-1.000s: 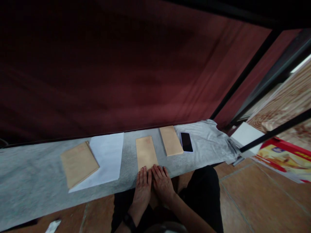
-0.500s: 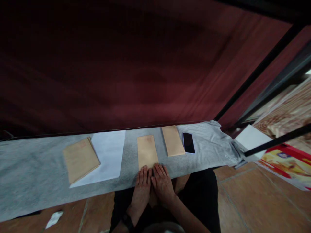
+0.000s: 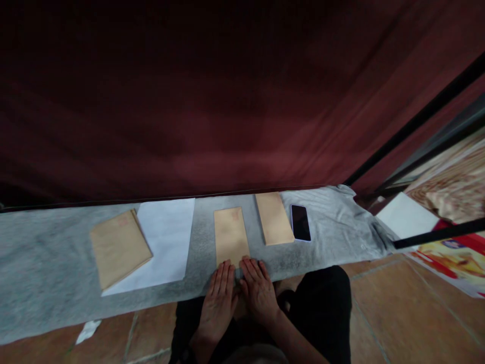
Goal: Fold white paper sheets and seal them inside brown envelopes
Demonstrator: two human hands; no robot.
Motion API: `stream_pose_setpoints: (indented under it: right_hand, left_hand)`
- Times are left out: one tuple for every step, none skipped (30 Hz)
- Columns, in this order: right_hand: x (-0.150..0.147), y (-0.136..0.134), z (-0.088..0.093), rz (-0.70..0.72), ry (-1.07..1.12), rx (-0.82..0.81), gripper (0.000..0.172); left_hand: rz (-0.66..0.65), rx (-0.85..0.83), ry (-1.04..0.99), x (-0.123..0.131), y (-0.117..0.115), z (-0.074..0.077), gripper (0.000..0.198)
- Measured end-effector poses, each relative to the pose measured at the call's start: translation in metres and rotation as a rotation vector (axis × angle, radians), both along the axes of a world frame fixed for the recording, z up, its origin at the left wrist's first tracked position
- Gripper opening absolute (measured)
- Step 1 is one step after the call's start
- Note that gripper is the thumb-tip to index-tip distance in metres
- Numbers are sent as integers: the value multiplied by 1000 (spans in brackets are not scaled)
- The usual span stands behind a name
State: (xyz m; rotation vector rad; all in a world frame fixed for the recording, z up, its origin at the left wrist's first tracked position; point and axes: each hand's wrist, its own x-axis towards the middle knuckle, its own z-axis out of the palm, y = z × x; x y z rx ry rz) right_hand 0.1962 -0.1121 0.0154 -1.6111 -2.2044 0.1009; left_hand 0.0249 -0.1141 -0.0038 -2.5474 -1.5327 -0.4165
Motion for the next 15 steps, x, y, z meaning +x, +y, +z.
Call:
stream_pose_setpoints:
  right_hand:
    - [0,0,1,-9,-3,7,47]
    - [0,1,1,-24,-6,19,47]
    - [-1,1,2,-38,-8,31,48]
    - [-4,2,3,-43,-9,38,49]
    - [-7,3,3,-28,-9,35,51]
    - [-11,4,3,1,-6,23,52]
    - [-14,5,3,38,-2,9,53]
    - [-17,6,3,76,5,-2,54]
    - [-20,7,2,106,11,-7,55]
    - [-21,7,1,118,16,-5,56]
    - [-21,8,0,115,18,0,57]
    - [-19,8,-1,105,16,7,58]
    - [-17,7,-3,93,10,10,58]
    - [-14,7,-4,82,3,14,58]
    - [-11,7,-5,72,-5,17,57]
  left_hand:
    - [1,10,0,-2,0,0,77]
    - [1,19,-2,-3,1,0,76]
    - [0,24,-5,-3,1,-1,75]
    - [-2,30,-10,-3,1,-1,74]
    - [4,35,-20,-2,1,-2,74]
    - [15,42,-34,-1,1,-3,74]
    - [23,51,-47,0,2,-3,73]
    - [25,62,-58,0,2,-4,73]
    - [20,70,-64,0,2,-4,72]
    - [8,75,-69,0,3,-4,72]
    - [-8,78,-70,-2,3,-3,72]
    - [-24,77,-72,-4,3,-2,72]
    - [-32,72,-75,-5,4,-1,72]
    - [-34,64,-82,-7,4,0,71]
    - [-34,52,-90,-9,5,1,70]
